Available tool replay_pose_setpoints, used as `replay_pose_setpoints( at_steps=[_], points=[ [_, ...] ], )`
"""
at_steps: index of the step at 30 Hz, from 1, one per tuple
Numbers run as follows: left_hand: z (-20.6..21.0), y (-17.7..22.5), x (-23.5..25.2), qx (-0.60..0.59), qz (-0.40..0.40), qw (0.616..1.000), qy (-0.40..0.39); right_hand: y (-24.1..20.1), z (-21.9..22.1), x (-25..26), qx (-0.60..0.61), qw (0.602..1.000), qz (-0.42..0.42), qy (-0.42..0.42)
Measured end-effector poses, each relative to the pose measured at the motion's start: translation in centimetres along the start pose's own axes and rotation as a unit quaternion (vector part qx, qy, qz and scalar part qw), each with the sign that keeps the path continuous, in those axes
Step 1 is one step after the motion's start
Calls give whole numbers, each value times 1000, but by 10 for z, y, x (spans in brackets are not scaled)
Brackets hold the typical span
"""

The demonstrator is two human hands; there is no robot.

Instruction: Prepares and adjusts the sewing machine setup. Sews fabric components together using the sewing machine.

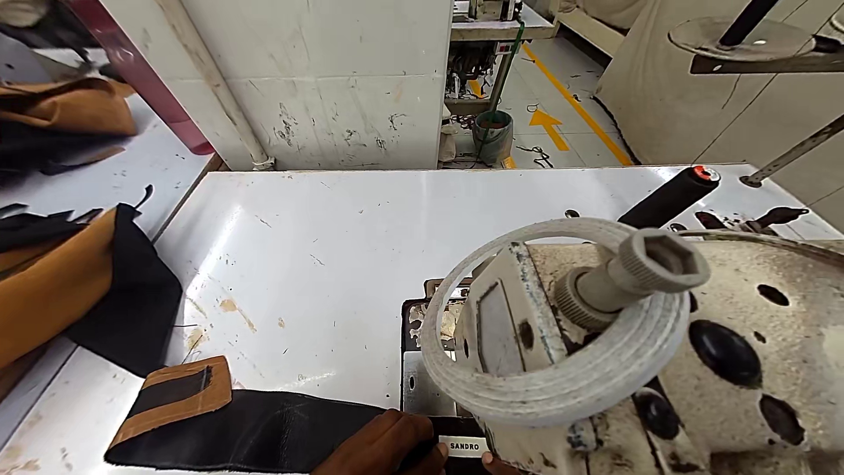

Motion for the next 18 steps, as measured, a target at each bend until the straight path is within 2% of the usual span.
replay_pose_setpoints(
  at_steps=[12,18],
  points=[
    [12,-10,-1,-7,-3,999,-32,-2,-1,1,13,1000,1,-4],
    [46,-35,-12,14,40,999,-20,1,0,2,32,999,17,-7]
  ],
)
Point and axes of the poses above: each hand's wrist, its own x-axis towards the middle knuckle, its own z-axis out of the palm, y = z × x, the point moved 10 cm from there along x, towards the middle knuckle, and after that the axes turned 11 degrees about -y, right-handed, at the moved point
